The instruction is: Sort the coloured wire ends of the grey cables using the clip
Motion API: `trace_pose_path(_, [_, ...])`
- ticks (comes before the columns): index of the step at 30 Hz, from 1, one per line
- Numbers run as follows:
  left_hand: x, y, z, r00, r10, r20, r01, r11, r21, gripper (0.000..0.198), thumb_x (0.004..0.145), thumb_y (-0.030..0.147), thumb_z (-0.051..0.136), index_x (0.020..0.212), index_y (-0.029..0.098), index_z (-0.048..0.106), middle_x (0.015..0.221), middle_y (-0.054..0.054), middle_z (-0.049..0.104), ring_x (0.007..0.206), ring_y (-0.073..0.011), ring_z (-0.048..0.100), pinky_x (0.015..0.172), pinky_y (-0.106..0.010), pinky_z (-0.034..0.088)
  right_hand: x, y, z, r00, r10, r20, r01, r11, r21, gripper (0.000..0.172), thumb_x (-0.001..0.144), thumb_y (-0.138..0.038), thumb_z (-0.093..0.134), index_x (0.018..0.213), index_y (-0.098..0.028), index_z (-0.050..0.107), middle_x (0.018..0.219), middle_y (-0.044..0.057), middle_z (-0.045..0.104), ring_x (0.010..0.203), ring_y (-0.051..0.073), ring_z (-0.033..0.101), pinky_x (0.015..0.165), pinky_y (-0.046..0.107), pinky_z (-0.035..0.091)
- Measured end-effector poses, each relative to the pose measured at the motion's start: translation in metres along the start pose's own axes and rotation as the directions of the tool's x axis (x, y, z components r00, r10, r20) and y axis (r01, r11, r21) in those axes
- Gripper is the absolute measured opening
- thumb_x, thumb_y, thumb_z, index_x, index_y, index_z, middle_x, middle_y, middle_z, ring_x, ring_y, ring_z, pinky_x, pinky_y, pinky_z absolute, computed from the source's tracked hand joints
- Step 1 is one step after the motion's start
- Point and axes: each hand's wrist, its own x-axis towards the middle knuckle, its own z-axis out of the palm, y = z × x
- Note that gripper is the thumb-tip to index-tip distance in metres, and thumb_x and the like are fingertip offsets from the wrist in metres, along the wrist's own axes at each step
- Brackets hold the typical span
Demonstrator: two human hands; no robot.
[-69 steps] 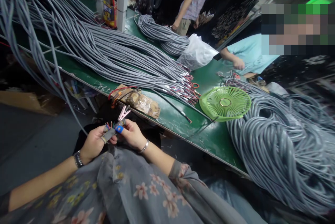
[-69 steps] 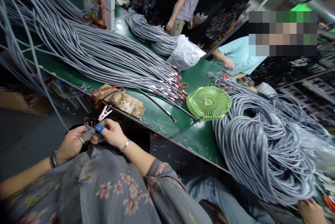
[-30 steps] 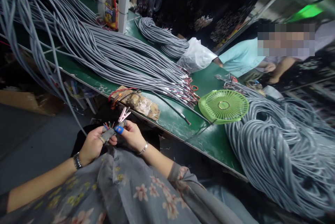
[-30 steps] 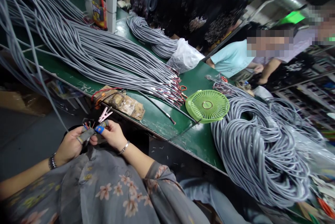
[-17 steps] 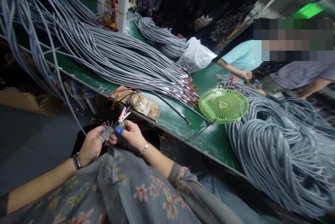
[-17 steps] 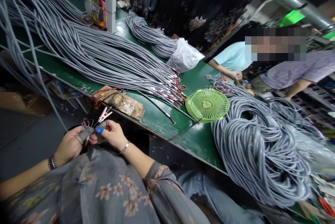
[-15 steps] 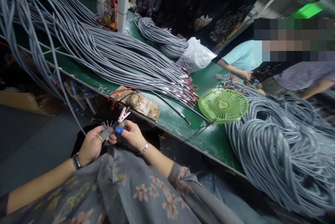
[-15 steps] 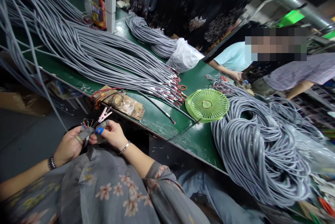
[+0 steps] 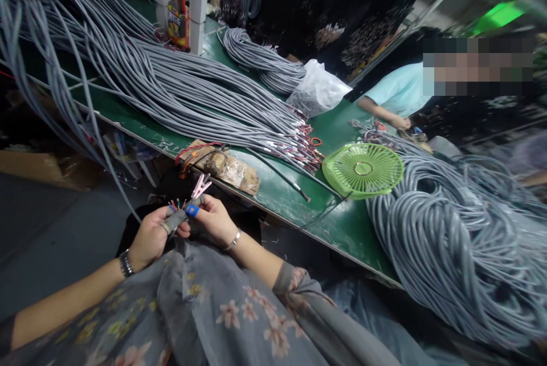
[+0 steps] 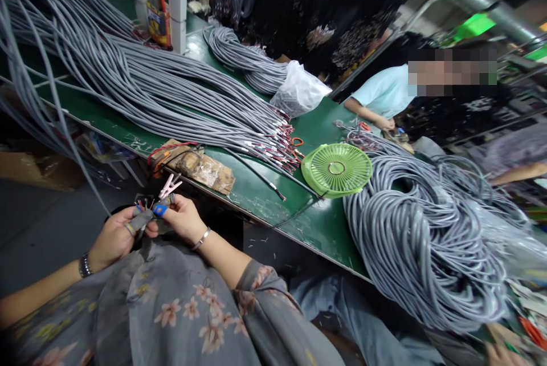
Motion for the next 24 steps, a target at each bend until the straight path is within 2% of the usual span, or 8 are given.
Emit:
trace_pose_path(5, [-0.001, 0.003, 0.000, 0.999, 0.002, -0.047, -0.005, 0.998, -0.055, 0.027, 0.058, 0.039, 0.081, 0.057, 0.019, 0.063, 0.052, -0.001, 0.068, 0.047, -0.0161, 0.063, 0.054, -0.028, 0.054, -0.003, 0.002, -0.002, 1.000, -0.004, -0.019, 0.004, 1.000, 0.001, 0.049, 0.052, -0.054, 0.090, 0.067, -0.019, 0.059, 0.059, -0.004, 0.056, 0.053, 0.009, 0.044, 0.054, 0.024, 0.040])
trace_pose_path(9, [-0.005, 0.015, -0.001, 0.999, -0.036, -0.040, 0.032, 0.994, -0.106, 0.025, 0.055, 0.035, 0.084, 0.060, 0.018, 0.066, 0.051, -0.001, 0.068, 0.047, -0.0151, 0.061, 0.051, -0.027, 0.052, 0.002, 0.001, -0.010, 0.996, 0.048, -0.074, -0.034, 0.985, 0.169, 0.053, 0.061, -0.067, 0.081, 0.072, -0.019, 0.060, 0.059, -0.004, 0.055, 0.051, 0.008, 0.044, 0.053, 0.024, 0.043])
trace_pose_path(13, [-0.009, 0.030, 0.004, 0.998, -0.066, 0.010, 0.067, 0.983, -0.169, 0.028, 0.052, 0.035, 0.087, 0.061, 0.017, 0.068, 0.052, -0.001, 0.067, 0.046, -0.0138, 0.060, 0.048, -0.025, 0.050, 0.015, -0.011, -0.015, 0.988, 0.156, 0.020, -0.156, 0.962, 0.222, 0.058, 0.071, -0.076, 0.068, 0.080, -0.018, 0.063, 0.068, -0.001, 0.060, 0.053, 0.009, 0.047, 0.051, 0.023, 0.044])
trace_pose_path(16, [-0.009, 0.035, 0.011, 0.993, -0.098, 0.070, 0.110, 0.976, -0.188, 0.031, 0.050, 0.036, 0.089, 0.062, 0.017, 0.069, 0.050, 0.000, 0.066, 0.045, -0.0132, 0.058, 0.047, -0.025, 0.049, 0.020, -0.018, -0.013, 0.999, 0.036, 0.029, -0.039, 0.995, 0.095, 0.061, 0.074, -0.080, 0.062, 0.079, -0.019, 0.063, 0.066, 0.000, 0.059, 0.055, 0.011, 0.047, 0.054, 0.025, 0.045])
trace_pose_path(18, [-0.008, 0.036, 0.016, 0.990, -0.119, 0.081, 0.132, 0.973, -0.191, 0.032, 0.049, 0.037, 0.090, 0.063, 0.016, 0.069, 0.050, 0.000, 0.066, 0.044, -0.0130, 0.058, 0.047, -0.025, 0.048, 0.021, -0.018, -0.010, 0.993, -0.111, -0.049, 0.109, 0.993, -0.039, 0.063, 0.073, -0.083, 0.059, 0.073, -0.020, 0.062, 0.064, 0.000, 0.057, 0.056, 0.013, 0.048, 0.058, 0.028, 0.046])
trace_pose_path(20, [-0.007, 0.035, 0.018, 0.988, -0.135, 0.074, 0.147, 0.971, -0.191, 0.033, 0.049, 0.038, 0.090, 0.063, 0.016, 0.069, 0.049, 0.000, 0.066, 0.044, -0.0130, 0.058, 0.046, -0.024, 0.048, 0.022, -0.015, -0.008, 0.973, -0.200, -0.114, 0.185, 0.974, -0.131, 0.066, 0.073, -0.086, 0.055, 0.069, -0.021, 0.061, 0.062, 0.001, 0.056, 0.058, 0.014, 0.050, 0.061, 0.029, 0.047])
trace_pose_path(22, [-0.005, 0.032, 0.019, 0.990, -0.132, 0.058, 0.140, 0.972, -0.187, 0.034, 0.049, 0.039, 0.089, 0.062, 0.016, 0.068, 0.049, 0.000, 0.066, 0.044, -0.0127, 0.059, 0.046, -0.024, 0.048, 0.024, -0.012, -0.006, 0.980, -0.161, -0.115, 0.152, 0.985, -0.088, 0.069, 0.072, -0.089, 0.051, 0.071, -0.021, 0.062, 0.062, 0.001, 0.056, 0.059, 0.015, 0.051, 0.062, 0.030, 0.048])
trace_pose_path(24, [-0.004, 0.030, 0.018, 0.992, -0.117, 0.055, 0.125, 0.977, -0.175, 0.034, 0.049, 0.039, 0.089, 0.062, 0.016, 0.067, 0.050, 0.000, 0.066, 0.044, -0.0124, 0.058, 0.047, -0.024, 0.048, 0.027, -0.010, -0.005, 0.997, -0.044, -0.059, 0.047, 0.998, 0.051, 0.070, 0.071, -0.089, 0.053, 0.077, -0.021, 0.065, 0.065, 0.002, 0.059, 0.060, 0.015, 0.053, 0.061, 0.030, 0.049])
